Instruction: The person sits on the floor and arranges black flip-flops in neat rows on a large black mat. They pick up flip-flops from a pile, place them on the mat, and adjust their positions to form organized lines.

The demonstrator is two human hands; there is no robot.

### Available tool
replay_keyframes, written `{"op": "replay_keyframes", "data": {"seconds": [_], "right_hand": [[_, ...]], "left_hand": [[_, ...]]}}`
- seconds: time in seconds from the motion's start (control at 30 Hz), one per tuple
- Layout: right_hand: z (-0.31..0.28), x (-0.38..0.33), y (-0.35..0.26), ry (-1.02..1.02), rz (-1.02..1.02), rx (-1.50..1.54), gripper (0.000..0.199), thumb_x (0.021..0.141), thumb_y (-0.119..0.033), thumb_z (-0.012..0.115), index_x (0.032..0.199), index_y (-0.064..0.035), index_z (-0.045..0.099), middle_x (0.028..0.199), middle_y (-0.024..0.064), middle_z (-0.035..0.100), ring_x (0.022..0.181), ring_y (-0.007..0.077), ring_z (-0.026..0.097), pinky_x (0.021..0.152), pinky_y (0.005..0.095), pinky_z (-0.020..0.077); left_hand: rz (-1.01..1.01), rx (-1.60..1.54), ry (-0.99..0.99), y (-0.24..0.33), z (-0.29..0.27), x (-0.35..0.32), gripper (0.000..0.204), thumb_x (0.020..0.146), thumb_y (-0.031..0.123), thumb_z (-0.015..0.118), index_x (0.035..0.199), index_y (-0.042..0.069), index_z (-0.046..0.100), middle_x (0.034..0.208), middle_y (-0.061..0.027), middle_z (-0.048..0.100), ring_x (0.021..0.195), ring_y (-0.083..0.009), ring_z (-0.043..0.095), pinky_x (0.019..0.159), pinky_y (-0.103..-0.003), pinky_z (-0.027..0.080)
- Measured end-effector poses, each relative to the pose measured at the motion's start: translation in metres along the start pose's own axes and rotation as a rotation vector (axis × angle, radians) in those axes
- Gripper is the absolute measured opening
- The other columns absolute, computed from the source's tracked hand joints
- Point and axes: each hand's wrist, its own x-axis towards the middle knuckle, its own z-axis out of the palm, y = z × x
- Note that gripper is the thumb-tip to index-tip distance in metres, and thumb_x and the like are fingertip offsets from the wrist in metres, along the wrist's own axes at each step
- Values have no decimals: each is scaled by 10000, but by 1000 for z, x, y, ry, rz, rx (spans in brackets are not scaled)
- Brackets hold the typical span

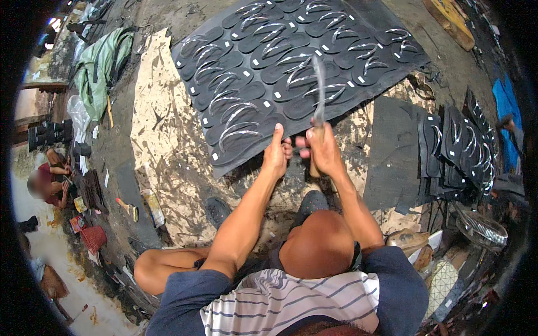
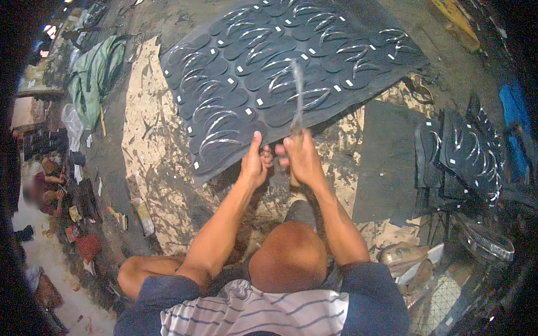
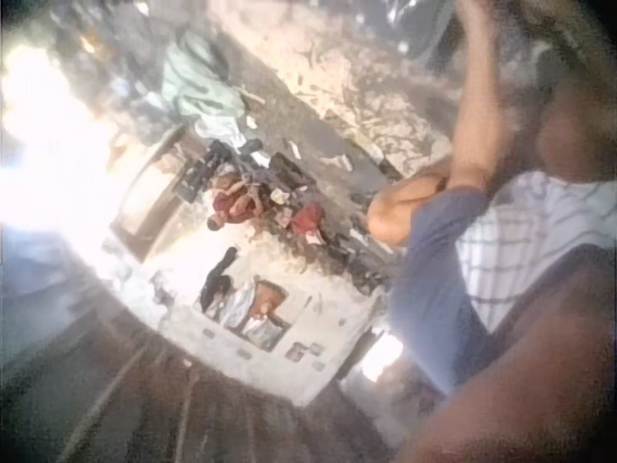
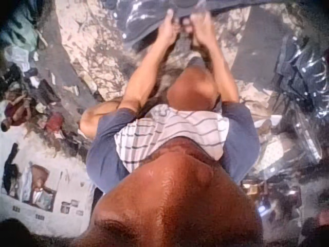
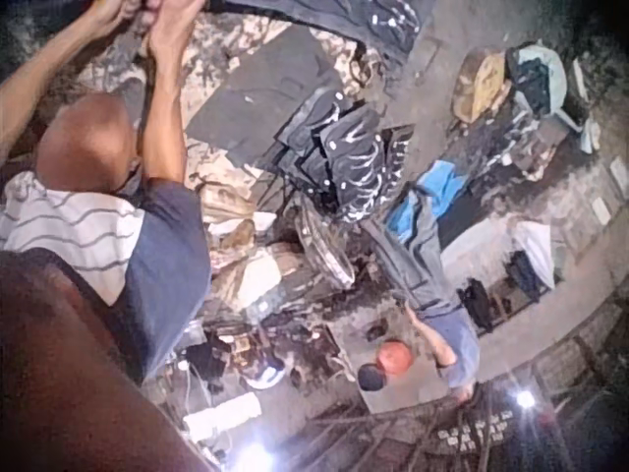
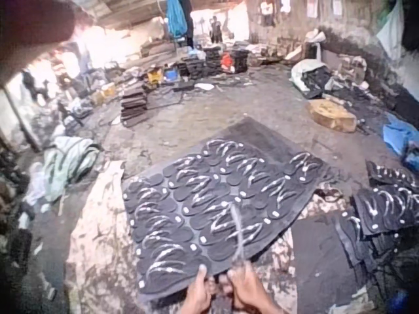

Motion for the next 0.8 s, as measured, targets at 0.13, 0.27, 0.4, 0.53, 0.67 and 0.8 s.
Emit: {"op": "replay_keyframes", "data": {"seconds": [0.13, 0.27, 0.4, 0.53, 0.67, 0.8], "right_hand": [[-17, -65, 34, -64, -27, -495, 455, 1000, -330, 474, 1296, 13, 430, 1021, 257, 651, 940, 391, 664, 740, 445, 511], [-15, -72, 37, -50, 8, -636, 430, 997, -313, 479, 1273, 14, 437, 1008, 319, 632, 980, 505, 596, 797, 521, 481], [0, -15, 30, -50, -197, -663, 377, 989, -294, 501, 1224, -5, 445, 993, 339, 618, 908, 516, 598, 741, 560, 476], [11, 54, 70, -186, -101, -843, 338, 936, -200, 529, 1206, 3, 528, 932, 313, 637, 865, 507, 614, 734, 558, 483], [27, 83, 74, -116, -400, -799, 457, 960, -299, 458, 1265, 30, 543, 1269, 313, 548, 1131, 428, 568, 957, 482, 439], [42, 116, 70, -4, -660, -861, 472, 962, -314, 454, 1273, 31, 535, 1272, 308, 549, 1139, 420, 565, 962, 478, 436]], "left_hand": [[-5, -95, -207, 16, 3, -12, 448, 936, 544, 558, 762, 141, 467, 630, 52, 394, 520, -58, 353, 494, -220, 282], [-28, -143, -236, 27, 16, -23, 393, 965, 467, 552, 744, 165, 433, 610, 62, 353, 487, -52, 329, 473, -219, 291], [-29, -107, -279, 27, 12, -25, 400, 979, 447, 539, 731, 147, 447, 617, 62, 367, 511, -55, 330, 502, -213, 287], [-21, -68, -293, 29, 10, -23, 420, 977, 459, 537, 720, 140, 441, 612, 45, 357, 515, -69, 326, 509, -218, 289], [-6, -20, -288, 38, 13, -31, 439, 987, 457, 507, 685, 161, 390, 608, 47, 324, 511, -73, 313, 503, -233, 280], [16, -15, -305, 54, 18, -41, 450, 994, 456, 492, 671, 162, 381, 589, 47, 311, 510, -73, 309, 506, -239, 283]]}}
